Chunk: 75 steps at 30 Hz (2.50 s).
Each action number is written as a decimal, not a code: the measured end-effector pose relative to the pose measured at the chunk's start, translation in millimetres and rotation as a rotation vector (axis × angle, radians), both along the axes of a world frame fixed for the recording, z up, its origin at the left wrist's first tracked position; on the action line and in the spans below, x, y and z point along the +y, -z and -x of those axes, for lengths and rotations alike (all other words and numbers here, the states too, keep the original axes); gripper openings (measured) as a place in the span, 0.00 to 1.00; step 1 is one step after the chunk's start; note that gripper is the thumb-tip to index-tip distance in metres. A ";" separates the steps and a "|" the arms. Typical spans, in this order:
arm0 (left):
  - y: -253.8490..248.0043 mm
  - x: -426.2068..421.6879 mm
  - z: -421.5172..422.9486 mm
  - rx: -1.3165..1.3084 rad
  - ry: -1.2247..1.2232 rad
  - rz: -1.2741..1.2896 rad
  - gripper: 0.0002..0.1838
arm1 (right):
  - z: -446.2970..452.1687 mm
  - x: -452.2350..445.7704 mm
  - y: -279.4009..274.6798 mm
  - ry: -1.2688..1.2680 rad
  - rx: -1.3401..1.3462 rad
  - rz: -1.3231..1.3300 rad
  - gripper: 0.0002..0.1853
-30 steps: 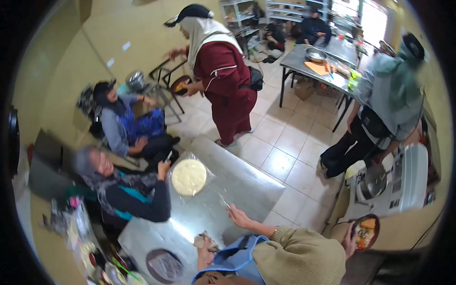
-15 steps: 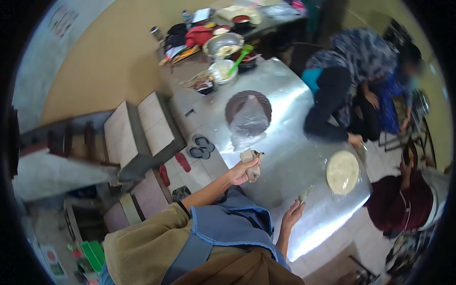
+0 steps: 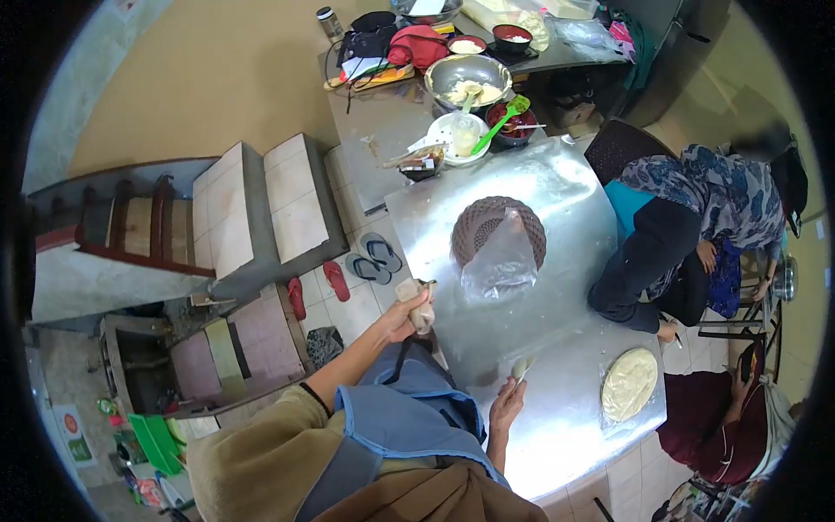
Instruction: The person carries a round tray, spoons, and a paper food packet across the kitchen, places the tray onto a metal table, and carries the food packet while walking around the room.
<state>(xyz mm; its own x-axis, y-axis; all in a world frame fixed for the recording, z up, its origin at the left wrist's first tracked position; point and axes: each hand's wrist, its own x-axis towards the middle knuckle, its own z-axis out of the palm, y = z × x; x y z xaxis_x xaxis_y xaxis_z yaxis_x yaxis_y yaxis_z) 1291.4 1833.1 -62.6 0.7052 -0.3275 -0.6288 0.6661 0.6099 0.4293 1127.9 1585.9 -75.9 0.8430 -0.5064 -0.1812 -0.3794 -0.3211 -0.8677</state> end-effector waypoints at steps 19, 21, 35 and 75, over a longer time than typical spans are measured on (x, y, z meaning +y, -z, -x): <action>5.7 46.5 7.4 -0.020 -0.062 -0.072 0.15 | -12.6 4.2 28.3 -0.121 0.011 0.115 0.16; -6.2 34.4 20.5 -0.010 -0.072 -0.079 0.11 | 2.8 -3.9 31.0 -0.140 0.004 0.168 0.15; 39.1 12.4 95.0 -0.046 0.105 0.036 0.11 | 97.9 -39.1 22.4 0.028 0.163 0.040 0.11; 13.7 323.1 170.0 0.087 -1.431 0.037 0.08 | -204.7 271.8 22.5 -1.312 0.450 -0.188 0.14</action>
